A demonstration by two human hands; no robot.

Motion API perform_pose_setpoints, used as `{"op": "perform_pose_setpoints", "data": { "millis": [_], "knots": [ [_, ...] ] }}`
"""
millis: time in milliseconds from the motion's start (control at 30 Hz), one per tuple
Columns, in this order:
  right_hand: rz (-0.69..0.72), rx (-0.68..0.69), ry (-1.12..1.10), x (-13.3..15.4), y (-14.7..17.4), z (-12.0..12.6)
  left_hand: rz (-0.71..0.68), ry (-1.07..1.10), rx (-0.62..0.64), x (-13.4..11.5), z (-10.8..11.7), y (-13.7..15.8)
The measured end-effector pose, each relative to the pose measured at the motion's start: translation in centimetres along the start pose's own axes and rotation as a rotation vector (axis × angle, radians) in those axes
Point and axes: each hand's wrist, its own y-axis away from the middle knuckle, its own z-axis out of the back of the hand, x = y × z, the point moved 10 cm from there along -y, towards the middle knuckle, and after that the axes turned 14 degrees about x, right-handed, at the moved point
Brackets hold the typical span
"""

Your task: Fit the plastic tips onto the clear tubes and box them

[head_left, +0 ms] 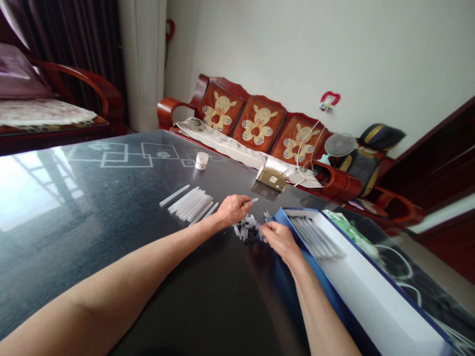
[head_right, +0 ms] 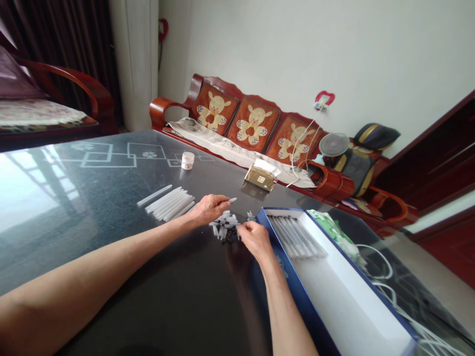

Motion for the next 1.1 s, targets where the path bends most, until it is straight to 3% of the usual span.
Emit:
{"op": "perform_pose_setpoints", "data": {
  "millis": [167,333,500,667,1000,1100],
  "knots": [
    [0.161,-0.102,-0.844,-1.3,-0.8,-0.2,-0.068,0.048,0.095,-0.8,-1.4,0.0],
    [0.244,-0.138,-1.214,-2.2,-1.7,-0.8,-0.129,0.017,0.192,-1.7,-2.7,0.2],
    [0.199,-0.088,-1.264,-2.8,-2.0,-1.6,-0.221,-0.118,0.236,-2.5,-3.7,0.4],
    [0.189,-0.029,-1.249,-1.8,-1.5,-2.5,-0.220,-0.086,0.208,-2.2,-3.6,0.4],
    [0.242,-0.025,-1.127,-0.4,-0.8,-2.4,-0.088,-0.040,0.296,-1.3,-4.0,0.3],
    [0.245,-0.036,-1.134,-0.3,-0.8,-2.3,-0.076,-0.056,0.265,-1.2,-4.0,0.2]
  ]
}}
